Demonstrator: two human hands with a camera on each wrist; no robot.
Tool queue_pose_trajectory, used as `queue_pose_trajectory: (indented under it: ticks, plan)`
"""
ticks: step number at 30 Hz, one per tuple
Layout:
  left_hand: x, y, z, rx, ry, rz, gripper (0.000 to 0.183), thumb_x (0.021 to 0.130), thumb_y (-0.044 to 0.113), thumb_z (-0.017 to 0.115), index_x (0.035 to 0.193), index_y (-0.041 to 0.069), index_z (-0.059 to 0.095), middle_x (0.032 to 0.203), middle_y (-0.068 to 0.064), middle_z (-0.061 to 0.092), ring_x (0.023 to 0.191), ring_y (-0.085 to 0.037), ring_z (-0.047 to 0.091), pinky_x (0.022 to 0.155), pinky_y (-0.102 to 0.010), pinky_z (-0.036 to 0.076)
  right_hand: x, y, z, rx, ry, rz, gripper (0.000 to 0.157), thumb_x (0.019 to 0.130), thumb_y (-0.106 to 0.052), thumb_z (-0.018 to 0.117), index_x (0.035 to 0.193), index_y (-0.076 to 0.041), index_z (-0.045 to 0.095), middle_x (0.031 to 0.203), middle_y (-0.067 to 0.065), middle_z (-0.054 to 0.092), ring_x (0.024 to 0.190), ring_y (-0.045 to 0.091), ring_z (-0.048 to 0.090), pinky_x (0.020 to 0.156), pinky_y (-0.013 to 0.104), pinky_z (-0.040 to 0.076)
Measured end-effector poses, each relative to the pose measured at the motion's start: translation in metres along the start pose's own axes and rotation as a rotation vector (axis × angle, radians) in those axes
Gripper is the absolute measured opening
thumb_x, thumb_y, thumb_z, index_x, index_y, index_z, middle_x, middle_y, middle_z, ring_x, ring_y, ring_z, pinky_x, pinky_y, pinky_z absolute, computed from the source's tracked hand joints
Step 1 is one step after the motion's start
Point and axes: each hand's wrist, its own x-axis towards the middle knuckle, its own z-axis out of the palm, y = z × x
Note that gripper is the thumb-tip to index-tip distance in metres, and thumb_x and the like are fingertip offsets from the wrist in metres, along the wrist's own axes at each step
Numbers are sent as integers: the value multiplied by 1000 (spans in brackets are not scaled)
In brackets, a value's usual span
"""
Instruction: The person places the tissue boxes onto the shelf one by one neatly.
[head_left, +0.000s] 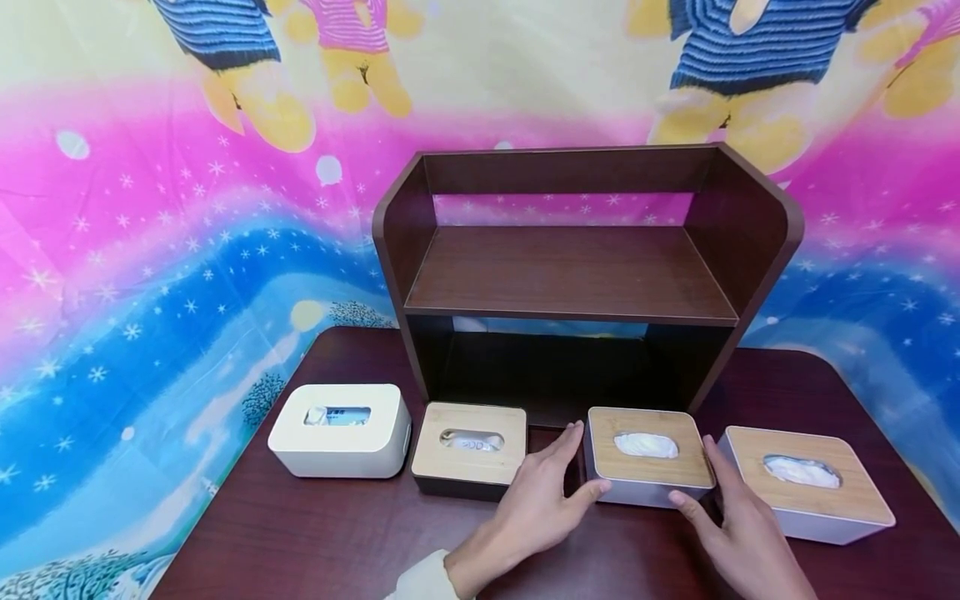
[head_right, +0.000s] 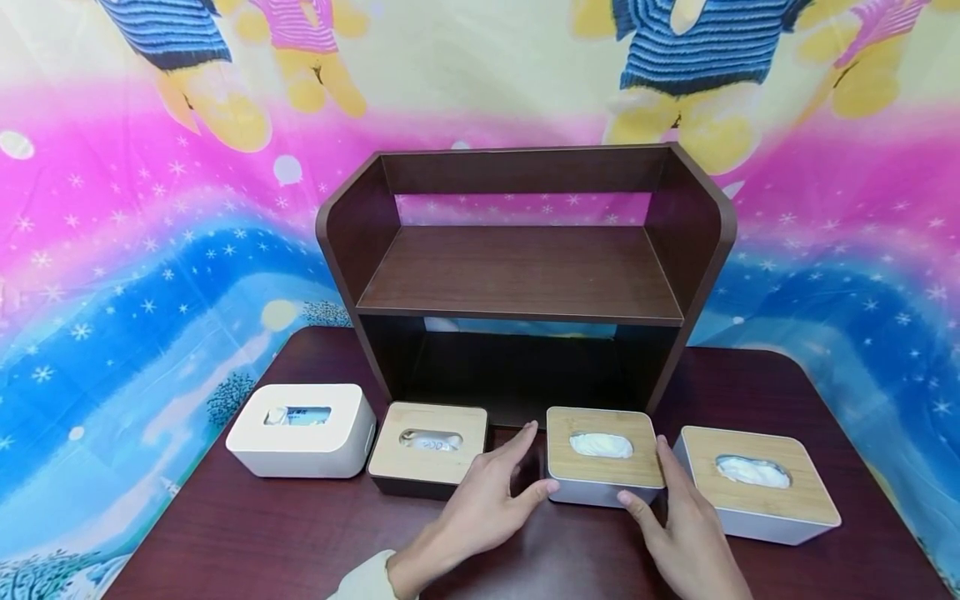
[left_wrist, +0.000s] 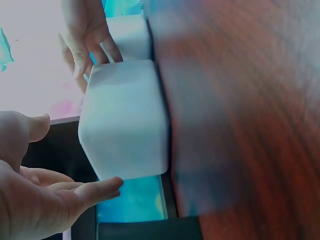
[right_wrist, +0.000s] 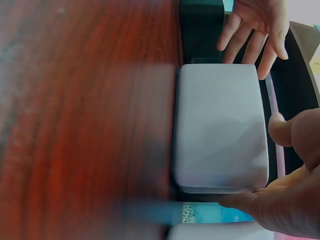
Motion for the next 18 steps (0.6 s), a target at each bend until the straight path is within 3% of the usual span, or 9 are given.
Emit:
queue_pose_trajectory:
  ticks: [4, 5, 7, 9, 12, 14, 16, 17, 18]
  plan:
    - [1, 0, 5, -21, -11, -12, 78, 104, 49, 69, 166, 9, 41, 166, -12, 49, 150, -23, 53, 120, -39, 50, -2, 2, 2, -5, 5, -3, 94, 106, -41, 68, 170, 4, 15, 168, 39, 29, 144, 57, 49, 116, 31, 48]
    - [1, -1, 6, -28, -15, -16, 78, 104, 48, 69, 166, 9, 41, 166, -13, 49, 150, -23, 53, 120, -39, 49, -2, 3, 2, -5, -12, 9, 93, 107, -41, 66, 170, 5, 14, 168, 39, 29, 143, 55, 51, 111, 34, 54]
    - [1, -1, 8, -38, -19, -20, 78, 104, 47, 70, 165, 8, 41, 166, -13, 50, 150, -22, 53, 119, -39, 50, -2, 4, 2, -10, -28, 25, 90, 109, -40, 64, 169, 7, 16, 166, 41, 32, 141, 52, 53, 100, 57, 57]
    - [2, -1, 9, -51, -21, -23, 78, 104, 46, 70, 165, 6, 42, 165, -14, 50, 150, -21, 53, 119, -39, 50, -3, 8, 3, -12, -22, 28, 85, 110, -39, 61, 169, 5, 18, 164, 41, 35, 141, 53, 52, 100, 53, 57]
    - [3, -1, 12, -63, -14, -15, 77, 104, 44, 71, 163, 4, 44, 164, -14, 52, 148, -19, 54, 118, -37, 51, -4, 14, 6, -17, 7, 17, 80, 112, -38, 59, 170, 2, 21, 162, 40, 39, 141, 54, 53, 102, 23, 53]
    - [3, -2, 14, -69, -5, -9, 76, 104, 43, 71, 162, 2, 46, 161, -14, 55, 146, -16, 56, 116, -36, 53, -5, 16, 7, -17, 26, 13, 76, 113, -35, 57, 170, 0, 23, 162, 38, 40, 141, 54, 53, 103, 19, 50]
    - [4, -2, 16, -70, 10, -5, 74, 104, 43, 72, 160, 1, 48, 156, -15, 60, 136, -9, 62, 111, -33, 56, -4, 18, 8, -12, 22, 24, 73, 114, -36, 55, 170, 0, 24, 162, 38, 40, 141, 53, 52, 108, 25, 50]
    - [4, -2, 17, -77, 13, -9, 73, 103, 43, 72, 159, 1, 49, 147, -14, 68, 122, -5, 70, 107, -30, 57, -4, 18, 8, -5, 19, 28, 72, 114, -35, 54, 169, 0, 24, 162, 38, 40, 142, 54, 52, 111, 32, 51]
    - [4, -2, 18, -85, 15, -15, 73, 103, 43, 72, 158, 0, 50, 133, -13, 76, 104, -2, 73, 102, -27, 58, -3, 17, 8, 0, 8, 37, 72, 114, -36, 52, 169, 0, 24, 162, 39, 39, 143, 55, 50, 112, 47, 51]
